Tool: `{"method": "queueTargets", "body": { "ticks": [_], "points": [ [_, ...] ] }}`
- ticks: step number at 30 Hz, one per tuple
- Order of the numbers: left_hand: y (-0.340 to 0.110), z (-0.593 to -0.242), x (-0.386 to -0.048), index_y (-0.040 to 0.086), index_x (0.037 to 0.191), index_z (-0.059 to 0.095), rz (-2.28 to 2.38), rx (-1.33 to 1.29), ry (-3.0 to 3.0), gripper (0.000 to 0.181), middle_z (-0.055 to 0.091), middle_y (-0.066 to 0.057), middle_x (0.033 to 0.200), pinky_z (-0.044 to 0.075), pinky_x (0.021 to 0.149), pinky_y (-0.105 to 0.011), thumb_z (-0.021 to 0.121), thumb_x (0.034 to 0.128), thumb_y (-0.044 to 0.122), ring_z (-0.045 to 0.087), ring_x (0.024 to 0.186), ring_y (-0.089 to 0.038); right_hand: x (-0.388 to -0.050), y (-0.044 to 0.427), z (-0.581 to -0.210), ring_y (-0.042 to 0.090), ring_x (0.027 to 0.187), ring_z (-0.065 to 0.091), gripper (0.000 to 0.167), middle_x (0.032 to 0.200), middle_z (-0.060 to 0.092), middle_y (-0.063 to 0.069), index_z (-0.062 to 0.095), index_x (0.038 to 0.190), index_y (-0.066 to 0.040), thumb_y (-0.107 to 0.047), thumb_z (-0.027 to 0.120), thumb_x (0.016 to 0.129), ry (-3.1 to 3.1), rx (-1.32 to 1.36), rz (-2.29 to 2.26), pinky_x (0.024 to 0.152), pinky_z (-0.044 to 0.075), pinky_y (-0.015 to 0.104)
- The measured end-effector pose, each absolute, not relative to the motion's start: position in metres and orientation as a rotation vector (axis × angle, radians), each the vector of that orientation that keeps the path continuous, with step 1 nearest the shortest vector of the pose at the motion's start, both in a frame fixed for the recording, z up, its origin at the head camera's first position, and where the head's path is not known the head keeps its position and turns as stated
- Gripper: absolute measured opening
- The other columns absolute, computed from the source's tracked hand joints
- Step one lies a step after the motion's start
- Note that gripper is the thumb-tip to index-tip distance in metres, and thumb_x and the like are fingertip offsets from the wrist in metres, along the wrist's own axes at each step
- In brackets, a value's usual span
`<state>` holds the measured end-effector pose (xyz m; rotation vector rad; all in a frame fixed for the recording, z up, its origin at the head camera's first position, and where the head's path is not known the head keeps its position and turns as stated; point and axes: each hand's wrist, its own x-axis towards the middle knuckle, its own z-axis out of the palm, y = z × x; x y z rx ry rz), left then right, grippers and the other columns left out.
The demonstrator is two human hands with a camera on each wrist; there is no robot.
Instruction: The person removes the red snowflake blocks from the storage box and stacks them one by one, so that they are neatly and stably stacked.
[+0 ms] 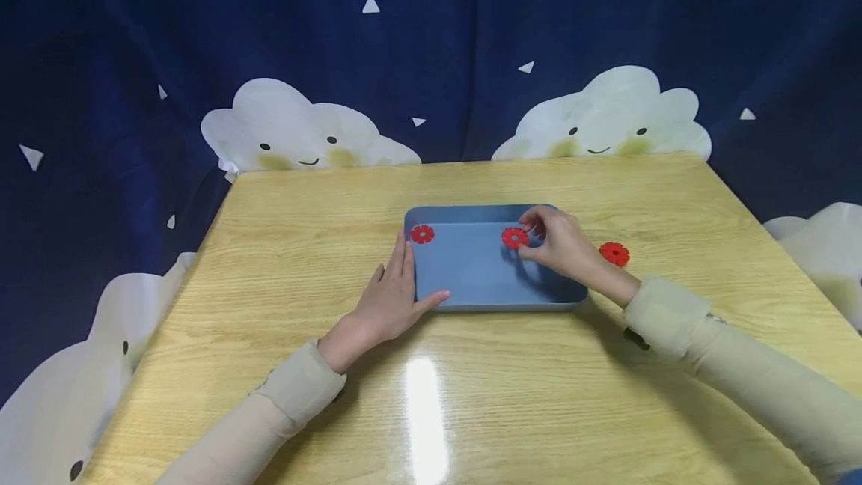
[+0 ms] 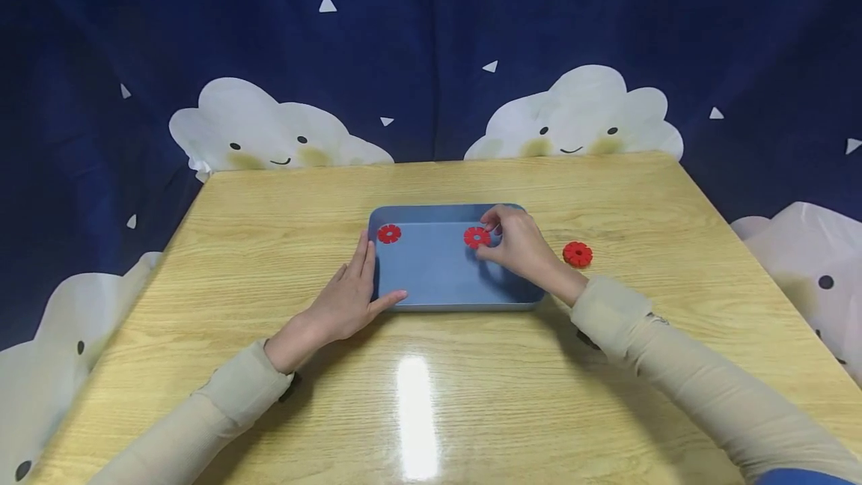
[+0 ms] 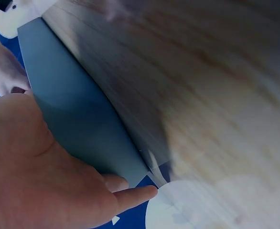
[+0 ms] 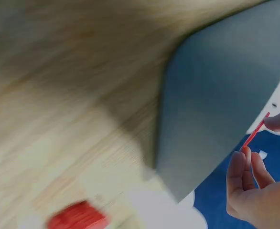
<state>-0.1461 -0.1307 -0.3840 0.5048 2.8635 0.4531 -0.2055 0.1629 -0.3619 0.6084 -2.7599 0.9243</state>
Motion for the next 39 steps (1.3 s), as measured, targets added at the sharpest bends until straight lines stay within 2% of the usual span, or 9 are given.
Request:
{"method": "queueTargets", "body": {
  "ticks": [5, 13, 19, 24, 39],
  "points": [
    [-0.131, -0.385, -0.146, -0.006, 0.153, 0.001, 0.451, 0.508, 2.862, 0.105, -0.018, -0.016, 0.161, 0.021, 0.114, -0.053, 0.038, 0.0926, 0.072, 0.008, 0.149, -0.028, -0.196, 0.195, -0.361, 0.027, 0.078, 0.061, 0.037, 0.090, 0.066, 0.017, 0.064, 0.105, 0.007, -0.001, 0.081, 0.073, -2.752, 0.531, 0.900, 0.068, 0.048, 0.035],
    [-0.132, -0.387, -0.146, -0.006, 0.153, 0.002, 0.429, 0.518, 2.871, 0.105, -0.017, -0.017, 0.161, 0.022, 0.114, -0.053, 0.036, 0.0931, 0.072, 0.009, 0.148, -0.030, -0.184, 0.250, -0.367, 0.031, 0.077, 0.064, 0.037, 0.090, 0.068, 0.020, 0.064, 0.104, 0.008, -0.002, 0.080, 0.072, -2.733, 0.411, 0.839, 0.063, 0.041, 0.014],
    [-0.132, -0.387, -0.145, -0.006, 0.153, 0.002, 0.440, 0.517, 2.875, 0.104, -0.016, -0.018, 0.161, 0.022, 0.114, -0.053, 0.036, 0.0932, 0.072, 0.010, 0.148, -0.032, -0.178, 0.278, -0.373, 0.036, 0.079, 0.064, 0.039, 0.092, 0.066, 0.025, 0.062, 0.106, 0.010, -0.003, 0.079, 0.074, -2.773, 0.355, 0.822, 0.062, 0.041, 0.014],
    [-0.133, -0.387, -0.145, -0.006, 0.153, 0.001, 0.449, 0.517, 2.870, 0.105, -0.017, -0.017, 0.161, 0.021, 0.114, -0.053, 0.036, 0.0930, 0.072, 0.008, 0.148, -0.030, -0.175, 0.294, -0.379, 0.035, 0.078, 0.063, 0.039, 0.092, 0.067, 0.024, 0.062, 0.107, 0.010, -0.005, 0.079, 0.075, -2.793, 0.313, 0.793, 0.060, 0.042, 0.014],
    [-0.132, -0.385, -0.146, -0.006, 0.153, 0.002, 0.440, 0.526, 2.878, 0.104, -0.018, -0.018, 0.160, 0.023, 0.114, -0.053, 0.037, 0.0937, 0.071, 0.010, 0.148, -0.029, -0.176, 0.301, -0.384, 0.033, 0.076, 0.063, 0.038, 0.091, 0.067, 0.023, 0.062, 0.105, 0.010, -0.003, 0.079, 0.074, -2.790, 0.338, 0.769, 0.059, 0.041, 0.013]
  ]
}}
